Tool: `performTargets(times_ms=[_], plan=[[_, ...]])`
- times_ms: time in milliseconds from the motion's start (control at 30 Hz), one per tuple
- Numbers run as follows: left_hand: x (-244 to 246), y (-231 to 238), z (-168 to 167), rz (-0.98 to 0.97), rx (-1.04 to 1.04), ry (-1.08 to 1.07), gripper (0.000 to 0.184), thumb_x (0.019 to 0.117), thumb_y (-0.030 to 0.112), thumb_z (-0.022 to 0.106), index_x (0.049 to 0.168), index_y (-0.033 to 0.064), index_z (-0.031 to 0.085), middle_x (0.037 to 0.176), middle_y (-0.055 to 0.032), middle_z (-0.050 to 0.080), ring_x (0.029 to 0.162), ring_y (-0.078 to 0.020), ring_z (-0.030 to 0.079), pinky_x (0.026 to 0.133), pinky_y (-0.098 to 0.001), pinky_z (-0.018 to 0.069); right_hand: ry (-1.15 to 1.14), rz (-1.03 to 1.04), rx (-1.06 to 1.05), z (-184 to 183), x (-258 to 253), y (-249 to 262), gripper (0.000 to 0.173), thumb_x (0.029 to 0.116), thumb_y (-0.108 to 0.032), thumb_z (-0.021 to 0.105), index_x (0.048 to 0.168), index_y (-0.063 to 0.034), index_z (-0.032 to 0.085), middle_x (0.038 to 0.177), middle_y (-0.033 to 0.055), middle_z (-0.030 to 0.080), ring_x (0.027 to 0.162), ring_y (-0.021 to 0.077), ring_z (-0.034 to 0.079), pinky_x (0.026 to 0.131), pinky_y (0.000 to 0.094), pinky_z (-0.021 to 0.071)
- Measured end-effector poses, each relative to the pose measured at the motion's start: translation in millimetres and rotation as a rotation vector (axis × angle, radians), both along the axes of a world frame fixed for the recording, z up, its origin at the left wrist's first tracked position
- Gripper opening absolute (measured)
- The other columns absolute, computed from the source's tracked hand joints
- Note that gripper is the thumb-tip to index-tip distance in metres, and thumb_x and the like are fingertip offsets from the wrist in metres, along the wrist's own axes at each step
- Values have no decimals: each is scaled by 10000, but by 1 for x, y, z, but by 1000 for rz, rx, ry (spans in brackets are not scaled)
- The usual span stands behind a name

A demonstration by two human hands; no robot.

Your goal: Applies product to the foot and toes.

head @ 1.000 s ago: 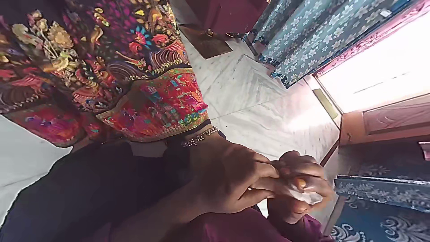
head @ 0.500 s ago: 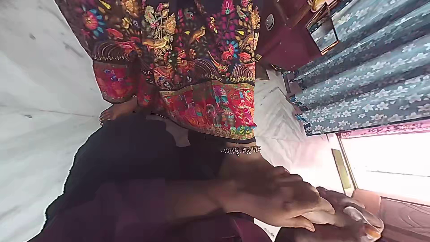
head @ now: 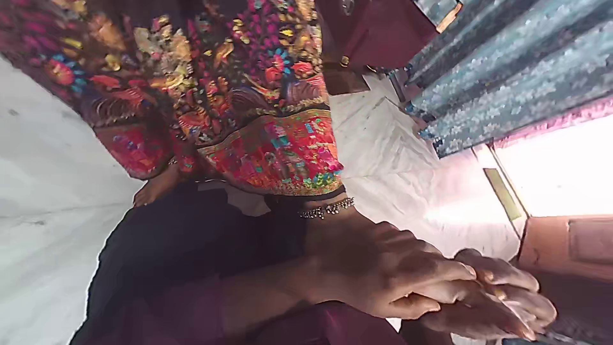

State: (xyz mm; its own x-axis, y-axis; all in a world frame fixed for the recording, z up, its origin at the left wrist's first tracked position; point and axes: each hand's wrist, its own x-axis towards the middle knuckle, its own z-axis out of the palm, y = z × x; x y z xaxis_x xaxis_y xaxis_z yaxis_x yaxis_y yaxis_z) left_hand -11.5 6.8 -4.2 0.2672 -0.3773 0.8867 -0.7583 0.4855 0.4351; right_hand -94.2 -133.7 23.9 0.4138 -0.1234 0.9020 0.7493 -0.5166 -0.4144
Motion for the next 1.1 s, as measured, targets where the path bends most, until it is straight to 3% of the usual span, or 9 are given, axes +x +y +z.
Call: performTargets(times_ms=[100,233,333,400,533,667,767,933,1100], plan=[[-2,2,-1,47,51,-22,307,983,243,607,1224,64,675,1050,-109,727,958,-226,672,868,-357,509,8,-139,13,-4,-2,2,301,1061,-478,461,1061,-261,670,1045,-152,677,951,10,645,826,186,525],[-5,3,-7,54,71,-18,287,1004,276,593,1225,101,644,1085,-88,712,1004,-190,657,933,-327,487,72,-244,67,-12,-7,5,338,1052,-519,441,1006,-256,647,960,-151,669,989,13,630,974,240,474],[-4,6,-8,33,98,-7,299,1006,288,602,1231,92,619,1118,-86,702,1048,-175,649,977,-315,482,81,-203,148,-17,-9,10,348,1038,-533,470,1043,-241,659,999,-147,657,1013,5,614,948,208,479],[-3,8,-6,28,125,0,327,1013,308,588,1246,80,611,1125,-96,700,1053,-171,650,971,-307,487,117,-127,216,-12,-11,15,262,1039,-466,526,1101,-260,676,1045,-168,664,1048,-13,613,957,191,482],[-1,9,-7,68,109,-33,366,1043,363,516,1266,83,591,1120,-96,693,1029,-165,645,945,-299,482,116,-118,230,4,-10,25,119,1037,-348,587,1034,-277,682,1000,-182,673,1025,-32,622,966,180,478],[-3,7,-11,82,64,-38,345,1037,342,552,1270,92,603,1117,-107,700,1024,-184,656,946,-320,494,154,-137,174,2,-7,17,153,1027,-404,585,1039,-284,680,943,-191,671,972,-32,631,962,205,491],[-4,3,-10,74,49,-56,305,1023,289,579,1239,78,622,1088,-117,713,998,-207,663,923,-336,499,161,-148,226,-7,-3,11,195,999,-452,599,969,-273,670,907,-170,660,949,-4,636,950,225,506],[-3,2,-7,82,59,-53,286,1021,272,581,1221,72,626,1091,-127,720,996,-216,669,915,-338,502,80,-203,261,-12,-1,16,170,993,-435,627,1024,-274,671,998,-171,666,1006,-18,621,917,176,496],[-4,3,-9,84,58,-45,302,1033,303,567,1231,78,609,1106,-113,713,1014,-196,663,937,-325,497,124,-209,260,-11,-4,16,204,955,-467,674,1027,-277,687,1003,-163,687,1001,-7,641,902,189,519]])
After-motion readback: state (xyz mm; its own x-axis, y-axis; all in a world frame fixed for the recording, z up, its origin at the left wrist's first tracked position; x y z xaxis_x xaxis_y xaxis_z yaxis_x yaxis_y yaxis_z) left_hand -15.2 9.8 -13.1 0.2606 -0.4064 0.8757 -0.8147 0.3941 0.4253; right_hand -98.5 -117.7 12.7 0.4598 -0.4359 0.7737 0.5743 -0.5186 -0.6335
